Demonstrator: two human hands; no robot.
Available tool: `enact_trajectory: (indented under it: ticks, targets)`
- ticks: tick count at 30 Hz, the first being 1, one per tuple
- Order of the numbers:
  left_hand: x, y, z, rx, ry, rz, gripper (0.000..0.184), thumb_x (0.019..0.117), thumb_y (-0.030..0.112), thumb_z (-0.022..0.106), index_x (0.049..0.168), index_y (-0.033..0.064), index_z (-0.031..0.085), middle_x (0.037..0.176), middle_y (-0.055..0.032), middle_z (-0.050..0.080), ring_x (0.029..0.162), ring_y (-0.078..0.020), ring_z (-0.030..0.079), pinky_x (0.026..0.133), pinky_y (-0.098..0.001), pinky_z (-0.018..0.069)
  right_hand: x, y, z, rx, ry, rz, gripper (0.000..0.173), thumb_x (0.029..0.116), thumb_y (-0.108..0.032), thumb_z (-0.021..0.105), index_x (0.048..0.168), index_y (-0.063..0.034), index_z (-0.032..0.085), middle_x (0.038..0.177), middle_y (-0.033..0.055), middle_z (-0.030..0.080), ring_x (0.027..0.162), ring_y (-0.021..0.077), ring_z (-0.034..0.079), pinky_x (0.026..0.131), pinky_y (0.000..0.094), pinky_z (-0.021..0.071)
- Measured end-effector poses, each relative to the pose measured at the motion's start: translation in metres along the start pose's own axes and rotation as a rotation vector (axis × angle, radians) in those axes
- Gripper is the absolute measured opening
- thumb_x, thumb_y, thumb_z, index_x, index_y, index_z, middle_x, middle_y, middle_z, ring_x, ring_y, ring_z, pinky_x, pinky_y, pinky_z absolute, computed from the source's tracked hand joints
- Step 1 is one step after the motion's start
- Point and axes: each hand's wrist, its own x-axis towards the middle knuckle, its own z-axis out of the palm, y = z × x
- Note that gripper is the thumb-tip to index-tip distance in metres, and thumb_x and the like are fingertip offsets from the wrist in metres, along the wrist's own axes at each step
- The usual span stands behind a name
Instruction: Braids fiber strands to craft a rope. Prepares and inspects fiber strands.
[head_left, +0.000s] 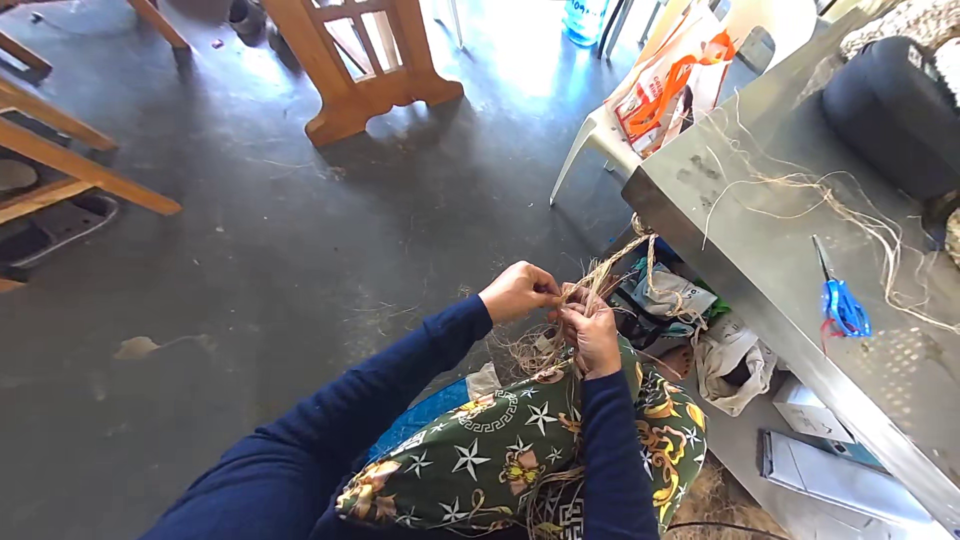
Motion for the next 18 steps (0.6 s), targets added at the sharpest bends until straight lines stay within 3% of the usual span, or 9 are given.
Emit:
enact_trajectory:
  ticks: [2,4,6,9,12,16,18]
  targets:
    - [0.001,-0.002,0.001,-0.011,0.007,-0.024,0.009,0.0967,0.007,0.069,0.093,-0.0001,0.074,0.078,-0.0058,0.066,0.071,-0.0112,0.059,0.071,-0.0331,0.0495,-0.003,0.002,0.002,0.056,0.053,-0.048,0.04,0.0929,0.012,0.05,0.132,0.0037,0.051,0.068,0.0044,0.06,0.043,0.0005,0.035,0.04,0.0167,0.0289]
    - [0.0,0.0,0.001,-0.036,0.011,-0.048,0.009,0.0967,0.008,0.07,0.095,-0.0004,0.074,0.085,-0.008,0.07,0.079,-0.0141,0.064,0.078,-0.0373,0.0521,-0.005,0.003,0.0,0.079,0.115,-0.105,0.038,0.0956,0.007,0.041,0.132,0.0044,0.05,0.079,0.0051,0.061,0.044,0.0013,0.033,0.04,0.0172,0.0284]
    - [-0.002,0.001,0.001,-0.073,0.023,-0.06,0.009,0.0968,0.007,0.069,0.093,-0.0001,0.073,0.083,-0.0065,0.069,0.077,-0.0114,0.062,0.076,-0.0336,0.0512,-0.006,0.004,-0.004,0.131,0.152,-0.144,0.029,0.1006,-0.002,0.029,0.121,0.0003,0.05,0.079,0.0037,0.063,0.043,0.0011,0.036,0.04,0.0171,0.031]
    - [-0.004,0.004,0.0,-0.135,-0.011,-0.077,0.01,0.0982,0.005,0.066,0.092,-0.0011,0.071,0.079,-0.0045,0.068,0.072,-0.008,0.06,0.073,-0.0287,0.0507,-0.011,0.005,-0.008,0.188,0.167,-0.189,0.035,0.1058,-0.013,0.018,0.102,-0.0064,0.052,0.072,0.0004,0.063,0.041,0.0016,0.038,0.04,0.017,0.0321]
    - [-0.002,0.007,-0.004,-0.154,-0.045,-0.066,0.01,0.0975,0.003,0.066,0.09,-0.001,0.071,0.076,-0.0032,0.066,0.07,-0.007,0.059,0.071,-0.0268,0.05,-0.017,0.006,-0.009,0.121,0.176,-0.222,0.038,0.1053,-0.009,0.018,0.092,-0.0058,0.054,0.064,-0.0023,0.057,0.041,0.0012,0.034,0.04,0.0174,0.0298]
    - [0.0,0.012,-0.009,-0.103,-0.07,-0.089,0.01,0.098,0.005,0.066,0.091,-0.0005,0.071,0.076,-0.0034,0.065,0.065,-0.0065,0.054,0.064,-0.0256,0.0443,-0.018,0.001,-0.012,0.147,0.15,-0.192,0.04,0.1083,-0.009,0.02,0.097,-0.002,0.058,0.064,-0.0022,0.055,0.041,0.0011,0.033,0.039,0.0165,0.0282]
    - [0.0,0.011,-0.01,-0.091,-0.066,-0.087,0.009,0.0979,0.005,0.066,0.093,-0.0013,0.071,0.079,-0.0053,0.066,0.069,-0.0089,0.055,0.067,-0.029,0.046,-0.018,-0.002,-0.016,0.195,0.121,-0.183,0.042,0.1091,-0.013,0.021,0.097,-0.0034,0.06,0.061,-0.0041,0.054,0.04,0.0002,0.032,0.038,0.0158,0.0276]
